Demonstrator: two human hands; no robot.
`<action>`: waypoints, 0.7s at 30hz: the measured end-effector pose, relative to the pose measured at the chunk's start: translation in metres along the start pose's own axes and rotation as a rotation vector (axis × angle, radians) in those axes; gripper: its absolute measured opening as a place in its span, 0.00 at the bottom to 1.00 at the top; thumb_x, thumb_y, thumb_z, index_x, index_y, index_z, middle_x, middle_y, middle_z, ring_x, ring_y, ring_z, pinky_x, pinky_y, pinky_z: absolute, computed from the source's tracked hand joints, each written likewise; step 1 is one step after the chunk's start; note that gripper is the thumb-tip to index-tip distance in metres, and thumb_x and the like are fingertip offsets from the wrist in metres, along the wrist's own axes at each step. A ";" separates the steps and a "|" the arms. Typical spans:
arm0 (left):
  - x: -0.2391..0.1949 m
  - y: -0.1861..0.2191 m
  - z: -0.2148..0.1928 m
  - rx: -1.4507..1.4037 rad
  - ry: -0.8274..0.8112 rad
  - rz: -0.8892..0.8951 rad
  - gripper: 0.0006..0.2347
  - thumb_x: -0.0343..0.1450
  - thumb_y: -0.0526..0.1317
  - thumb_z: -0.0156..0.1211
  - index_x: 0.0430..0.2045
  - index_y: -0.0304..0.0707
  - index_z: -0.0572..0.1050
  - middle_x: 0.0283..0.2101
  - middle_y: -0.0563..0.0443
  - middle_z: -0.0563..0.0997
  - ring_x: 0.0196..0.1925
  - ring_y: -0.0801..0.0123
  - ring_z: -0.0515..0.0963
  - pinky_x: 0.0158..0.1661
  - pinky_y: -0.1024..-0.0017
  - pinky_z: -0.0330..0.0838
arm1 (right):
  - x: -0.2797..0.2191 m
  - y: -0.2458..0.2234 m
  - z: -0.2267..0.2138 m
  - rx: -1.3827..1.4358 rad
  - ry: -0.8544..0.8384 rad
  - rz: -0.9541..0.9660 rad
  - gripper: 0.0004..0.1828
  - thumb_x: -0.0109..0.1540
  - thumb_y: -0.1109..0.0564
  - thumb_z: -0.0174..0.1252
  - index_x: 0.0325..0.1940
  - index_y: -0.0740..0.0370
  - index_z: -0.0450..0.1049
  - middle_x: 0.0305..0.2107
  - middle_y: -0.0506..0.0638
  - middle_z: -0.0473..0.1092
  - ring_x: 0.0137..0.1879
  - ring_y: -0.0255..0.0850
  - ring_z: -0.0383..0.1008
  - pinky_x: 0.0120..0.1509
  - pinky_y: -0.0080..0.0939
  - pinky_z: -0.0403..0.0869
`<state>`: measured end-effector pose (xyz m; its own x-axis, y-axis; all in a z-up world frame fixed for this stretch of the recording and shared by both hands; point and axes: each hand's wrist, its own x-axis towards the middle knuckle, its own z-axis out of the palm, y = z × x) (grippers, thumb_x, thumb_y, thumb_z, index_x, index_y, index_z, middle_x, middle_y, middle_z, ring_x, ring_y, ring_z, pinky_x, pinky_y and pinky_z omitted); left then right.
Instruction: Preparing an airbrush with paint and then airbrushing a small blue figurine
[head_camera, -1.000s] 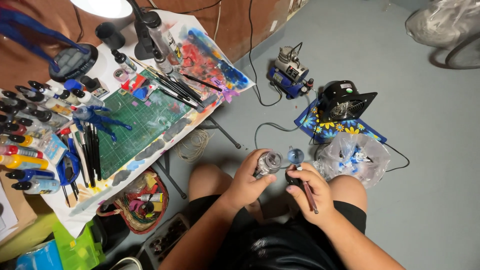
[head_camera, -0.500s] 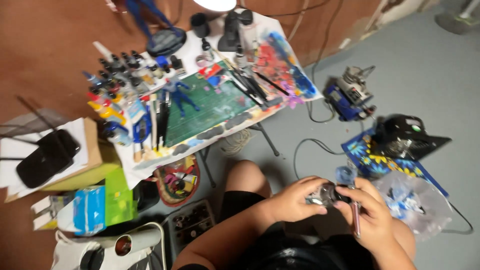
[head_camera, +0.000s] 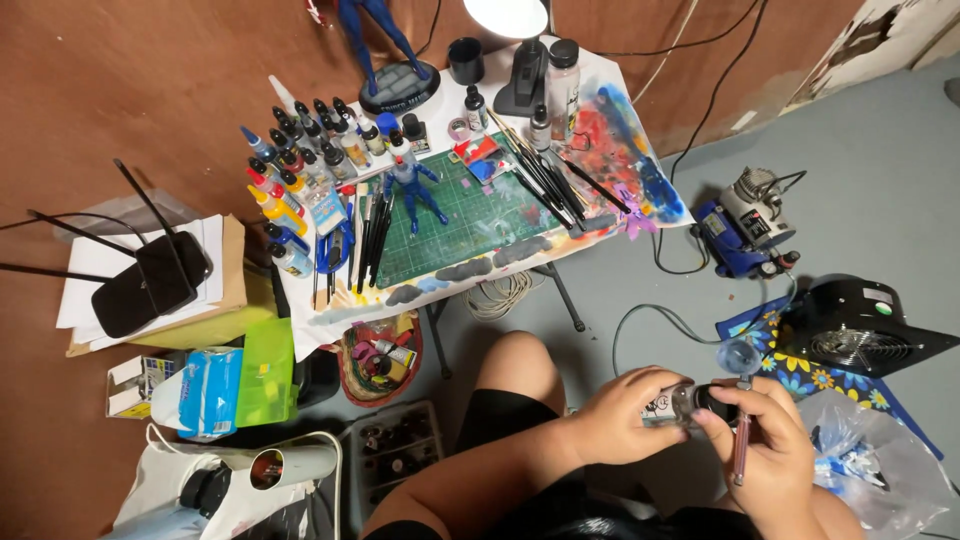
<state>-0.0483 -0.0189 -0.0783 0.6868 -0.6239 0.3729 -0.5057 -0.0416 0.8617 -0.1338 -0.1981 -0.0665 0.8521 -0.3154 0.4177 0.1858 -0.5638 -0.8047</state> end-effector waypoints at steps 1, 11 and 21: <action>-0.001 -0.002 0.006 0.001 -0.001 0.001 0.23 0.66 0.45 0.64 0.54 0.36 0.70 0.51 0.45 0.77 0.53 0.54 0.79 0.56 0.63 0.72 | 0.001 -0.002 0.004 0.000 0.001 0.000 0.17 0.56 0.57 0.70 0.50 0.55 0.80 0.43 0.49 0.69 0.39 0.34 0.67 0.47 0.31 0.67; -0.002 -0.007 0.025 0.181 0.264 0.014 0.23 0.66 0.39 0.62 0.54 0.30 0.65 0.50 0.34 0.77 0.50 0.40 0.77 0.53 0.53 0.70 | 0.017 -0.026 0.032 -0.058 0.204 -0.129 0.16 0.58 0.58 0.72 0.47 0.63 0.77 0.38 0.55 0.71 0.48 0.44 0.71 0.58 0.39 0.70; 0.000 0.017 -0.003 -0.044 0.169 0.068 0.20 0.69 0.35 0.56 0.57 0.31 0.65 0.53 0.35 0.75 0.54 0.46 0.77 0.55 0.59 0.71 | 0.021 -0.028 0.036 -0.023 0.121 -0.027 0.22 0.54 0.53 0.71 0.50 0.60 0.77 0.45 0.55 0.72 0.55 0.45 0.74 0.64 0.41 0.70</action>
<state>-0.0554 -0.0177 -0.0630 0.7315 -0.4842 0.4801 -0.5330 0.0330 0.8455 -0.1036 -0.1617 -0.0499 0.7813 -0.3890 0.4881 0.1956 -0.5900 -0.7834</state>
